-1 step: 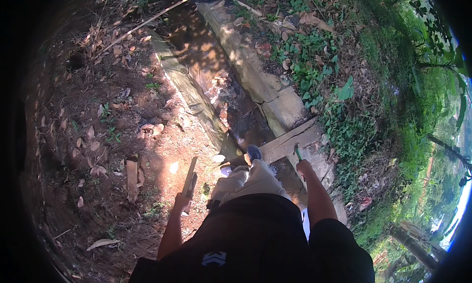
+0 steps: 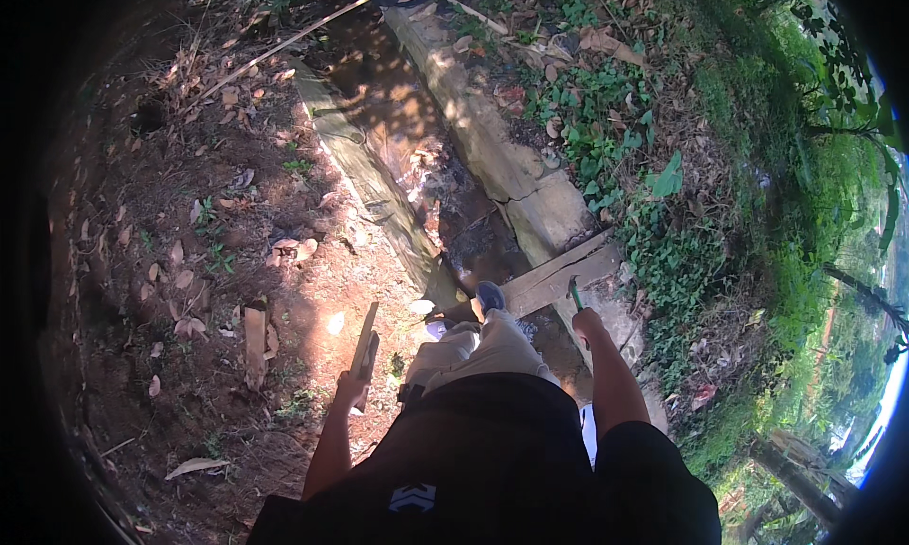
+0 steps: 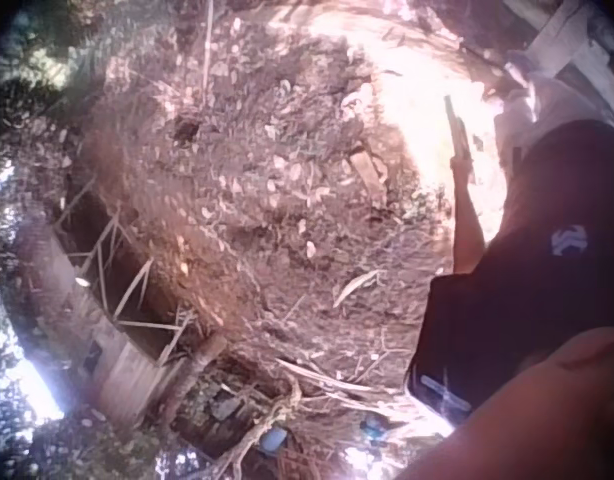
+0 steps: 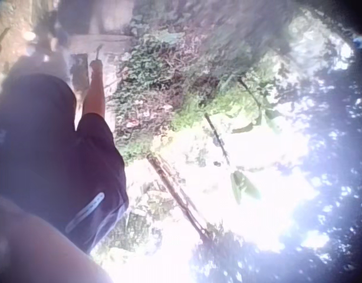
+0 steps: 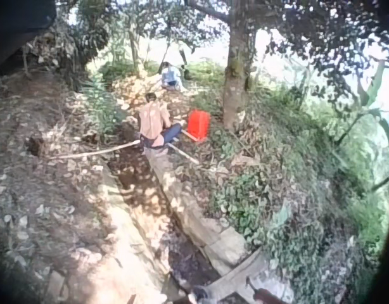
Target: The person uses a hammer to split a piece of wood on the ground. They repeatedly strike the wood with the hammer, repositioning it as needed, and eventually split it into smaller pieces.
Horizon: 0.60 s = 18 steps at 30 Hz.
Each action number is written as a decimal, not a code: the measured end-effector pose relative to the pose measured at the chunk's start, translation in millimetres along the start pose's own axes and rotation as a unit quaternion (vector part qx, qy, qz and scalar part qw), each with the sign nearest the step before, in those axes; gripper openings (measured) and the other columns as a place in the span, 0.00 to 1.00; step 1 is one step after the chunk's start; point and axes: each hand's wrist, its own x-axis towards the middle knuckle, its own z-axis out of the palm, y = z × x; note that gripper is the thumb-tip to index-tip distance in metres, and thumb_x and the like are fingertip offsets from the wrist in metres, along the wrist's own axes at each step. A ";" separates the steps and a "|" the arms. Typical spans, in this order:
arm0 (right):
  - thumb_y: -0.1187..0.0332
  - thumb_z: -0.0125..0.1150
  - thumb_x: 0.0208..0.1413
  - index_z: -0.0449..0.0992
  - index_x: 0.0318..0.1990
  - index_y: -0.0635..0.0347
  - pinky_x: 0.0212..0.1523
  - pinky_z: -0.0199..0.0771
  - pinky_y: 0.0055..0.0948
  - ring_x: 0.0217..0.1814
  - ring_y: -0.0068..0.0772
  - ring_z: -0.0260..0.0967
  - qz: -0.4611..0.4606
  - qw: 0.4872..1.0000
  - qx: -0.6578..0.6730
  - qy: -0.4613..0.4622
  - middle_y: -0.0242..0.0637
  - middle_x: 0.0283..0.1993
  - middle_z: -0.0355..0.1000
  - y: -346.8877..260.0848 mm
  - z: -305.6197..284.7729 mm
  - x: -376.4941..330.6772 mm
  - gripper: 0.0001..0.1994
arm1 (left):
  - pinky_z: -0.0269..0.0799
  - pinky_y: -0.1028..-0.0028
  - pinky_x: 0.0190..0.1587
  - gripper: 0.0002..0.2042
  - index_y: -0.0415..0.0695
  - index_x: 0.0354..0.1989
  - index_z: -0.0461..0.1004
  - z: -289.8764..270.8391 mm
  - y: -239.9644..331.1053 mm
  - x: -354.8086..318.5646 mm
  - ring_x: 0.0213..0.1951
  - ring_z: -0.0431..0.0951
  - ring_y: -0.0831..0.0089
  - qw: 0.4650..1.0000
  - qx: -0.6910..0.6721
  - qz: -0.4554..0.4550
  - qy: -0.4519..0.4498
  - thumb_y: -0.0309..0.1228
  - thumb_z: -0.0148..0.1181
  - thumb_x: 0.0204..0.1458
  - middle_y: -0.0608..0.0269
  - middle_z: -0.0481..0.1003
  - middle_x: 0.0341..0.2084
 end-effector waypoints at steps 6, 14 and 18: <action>0.72 0.64 0.48 0.83 0.28 0.65 0.35 0.83 0.38 0.30 0.42 0.82 -0.096 0.992 -0.081 -0.024 0.42 0.24 0.80 19.6 -28.8 22.7 0.06 | 0.76 0.60 0.45 0.36 0.33 0.51 0.66 19.2 -23.4 8.4 0.46 0.77 0.51 0.999 0.030 0.022 0.035 0.41 0.77 0.38 0.39 0.72 0.47; 0.72 0.58 0.52 0.82 0.25 0.63 0.28 0.82 0.37 0.22 0.38 0.79 -0.040 0.999 0.037 -0.001 0.38 0.21 0.79 -33.9 -79.5 1.7 0.09 | 0.78 0.61 0.41 0.33 0.29 0.47 0.72 16.1 -60.7 1.5 0.38 0.82 0.58 0.999 -0.028 -0.026 -0.014 0.36 0.80 0.35 0.44 0.80 0.36; 0.72 0.58 0.52 0.82 0.26 0.63 0.29 0.82 0.37 0.23 0.39 0.80 -0.011 0.996 0.084 0.023 0.38 0.21 0.79 -53.4 -68.5 -2.7 0.08 | 0.77 0.63 0.34 0.28 0.29 0.43 0.74 10.4 -78.1 -5.1 0.32 0.82 0.62 1.000 -0.024 0.003 0.013 0.33 0.79 0.36 0.45 0.80 0.31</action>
